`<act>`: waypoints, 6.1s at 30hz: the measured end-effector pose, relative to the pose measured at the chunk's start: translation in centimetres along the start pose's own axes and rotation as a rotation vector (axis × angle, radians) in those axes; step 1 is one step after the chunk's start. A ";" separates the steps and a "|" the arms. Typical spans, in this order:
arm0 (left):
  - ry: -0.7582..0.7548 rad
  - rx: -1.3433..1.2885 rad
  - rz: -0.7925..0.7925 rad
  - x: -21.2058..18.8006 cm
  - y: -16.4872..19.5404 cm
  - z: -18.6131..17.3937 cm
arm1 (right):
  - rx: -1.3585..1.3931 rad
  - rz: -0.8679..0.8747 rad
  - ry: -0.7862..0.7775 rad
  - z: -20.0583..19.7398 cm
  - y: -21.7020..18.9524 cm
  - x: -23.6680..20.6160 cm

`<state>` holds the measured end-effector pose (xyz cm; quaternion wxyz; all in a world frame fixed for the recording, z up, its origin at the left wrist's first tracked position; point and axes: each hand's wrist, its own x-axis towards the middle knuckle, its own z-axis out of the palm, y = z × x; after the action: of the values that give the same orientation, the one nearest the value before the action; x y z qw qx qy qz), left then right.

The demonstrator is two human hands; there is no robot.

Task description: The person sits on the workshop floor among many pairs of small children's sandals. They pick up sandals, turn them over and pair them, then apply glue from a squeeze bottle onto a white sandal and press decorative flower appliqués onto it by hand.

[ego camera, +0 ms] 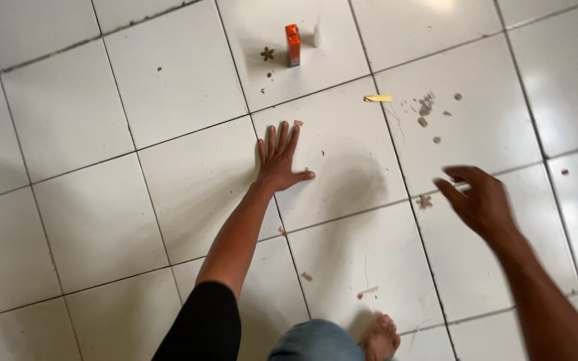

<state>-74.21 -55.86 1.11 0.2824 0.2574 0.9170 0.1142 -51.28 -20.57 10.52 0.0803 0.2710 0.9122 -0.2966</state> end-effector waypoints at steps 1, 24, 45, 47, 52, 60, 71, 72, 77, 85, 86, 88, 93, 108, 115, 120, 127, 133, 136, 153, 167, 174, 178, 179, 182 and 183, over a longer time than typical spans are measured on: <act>-0.016 -0.011 -0.022 0.2 -0.2 0.1 | 0.160 -0.035 0.030 2.4 -1.6 2.8; 0.907 -0.264 -0.009 19.4 1.0 -6.1 | 0.488 -0.422 0.476 15.6 -23.1 30.1; 0.050 -0.529 0.316 -18.3 36.8 -27.1 | 0.624 0.229 0.699 -36.8 -3.9 -23.5; -0.034 -0.495 0.353 -20.1 44.1 -32.2 | 0.660 0.489 0.832 -44.4 -3.9 -31.1; -0.196 -0.430 0.487 -20.8 63.4 -40.1 | 0.530 0.914 1.030 -59.9 -4.0 -46.6; -0.350 -0.413 0.817 -17.7 76.4 -49.0 | 0.453 0.957 1.456 -74.8 -6.1 -52.1; -0.776 -0.199 1.186 -25.0 105.2 -47.3 | 0.403 1.205 1.677 -78.9 -5.2 -58.5; -0.797 -0.164 1.186 -25.8 107.8 -45.9 | 0.376 1.252 1.706 -79.2 -3.8 -59.6; -0.828 -0.262 1.230 -26.7 118.3 -40.5 | 0.503 1.353 1.771 -83.5 4.7 -63.8; -0.881 -0.347 1.225 -25.9 134.6 -29.9 | 0.287 1.361 1.855 -94.6 15.5 -70.1; -0.839 -0.283 1.250 -25.6 137.0 -28.5 | 0.283 1.355 1.871 -95.2 17.3 -70.8; -0.814 -0.195 1.268 -25.8 141.6 -25.5 | 0.253 1.387 1.866 -96.0 20.7 -72.4; -0.911 -0.022 1.304 -30.5 159.4 -17.9 | 0.300 1.612 1.916 -97.4 28.9 -76.5; -1.576 0.053 1.750 -68.8 189.5 2.5 | 0.448 1.627 2.390 -101.6 49.4 -94.3; -1.558 0.199 1.608 -76.9 195.2 13.0 | 0.434 1.707 2.196 -107.0 61.6 -106.6; -1.313 0.352 1.469 -79.5 201.1 20.7 | 0.397 1.735 2.107 -110.9 70.0 -117.5; -1.341 0.220 1.658 -90.1 212.8 33.6 | 0.461 1.795 2.211 -110.0 81.7 -130.0; -1.510 0.426 1.709 -108.2 221.0 41.6 | 0.349 1.922 2.338 -107.3 85.7 -140.0; -1.737 0.370 1.705 -116.4 221.8 46.4 | 0.346 2.022 2.389 -103.7 86.3 -145.1; -1.529 0.135 1.515 -147.3 233.7 69.4 | 0.550 1.641 2.143 -105.7 114.5 -194.6; -1.459 -0.035 1.630 -169.6 258.7 92.8 | 0.719 1.232 2.026 -116.2 151.3 -221.1; -1.214 -0.141 1.568 -176.0 269.1 106.9 | 0.757 1.174 1.793 -118.6 170.5 -236.5; -0.997 -0.219 1.406 -178.1 274.0 112.7 | 0.564 1.249 1.448 -124.0 181.9 -245.0; -0.962 -0.253 1.354 -178.4 274.9 113.3 | 0.495 1.237 1.364 -126.1 184.5 -246.2; -0.821 -0.335 1.158 -178.7 276.2 114.0 | 0.437 1.015 1.249 -132.5 191.6 -247.4; -0.766 -0.361 1.107 -178.4 276.8 114.2 | 0.396 0.935 1.221 -134.8 194.2 -246.9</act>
<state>230.76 88.61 88.18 0.5245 0.6583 0.4532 0.2934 263.32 79.48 99.08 -0.3677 0.7499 0.5169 -0.1878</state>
